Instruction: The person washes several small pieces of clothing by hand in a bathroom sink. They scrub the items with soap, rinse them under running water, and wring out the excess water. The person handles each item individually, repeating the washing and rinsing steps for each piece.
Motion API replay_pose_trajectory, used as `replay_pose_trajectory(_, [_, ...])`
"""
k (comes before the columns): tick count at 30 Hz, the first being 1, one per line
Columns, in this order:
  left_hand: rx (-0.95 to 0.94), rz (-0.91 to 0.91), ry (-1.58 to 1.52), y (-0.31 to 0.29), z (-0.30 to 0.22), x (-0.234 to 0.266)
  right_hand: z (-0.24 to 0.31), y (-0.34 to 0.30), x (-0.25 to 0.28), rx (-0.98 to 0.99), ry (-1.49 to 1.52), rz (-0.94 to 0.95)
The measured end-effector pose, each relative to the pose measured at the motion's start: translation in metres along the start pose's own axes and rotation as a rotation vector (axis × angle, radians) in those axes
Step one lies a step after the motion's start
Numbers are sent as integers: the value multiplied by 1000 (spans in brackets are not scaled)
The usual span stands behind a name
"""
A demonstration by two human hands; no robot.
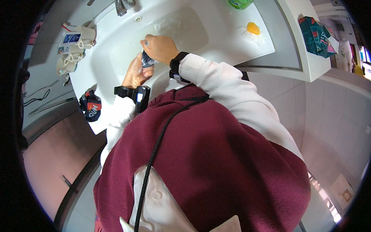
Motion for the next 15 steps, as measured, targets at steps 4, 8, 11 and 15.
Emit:
replay_pose_trajectory(4, [-196, -207, 190, -3, -12, 8, -12, -3, -1, 2, 334, 216])
replay_pose_trajectory(8, [-310, -81, 268, -9, -30, 20, -15, -12, -1, -215, 716, 465])
replay_pose_trajectory(11, [-407, -146, 198, -13, -35, 30, -22, -10, 3, -324, 917, 441])
replay_pose_trajectory(15, [-530, -208, 137, -12, -35, 24, -20, -5, 5, -237, 824, 382])
Point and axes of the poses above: each hand's wrist, its own y-axis towards the middle knuckle, its own x-axis out of the back of the hand, z = x × y, the point moved 4 cm from there along y, towards the middle knuckle, and after that the axes turned 7 degrees about y, right-handed, at the moved point
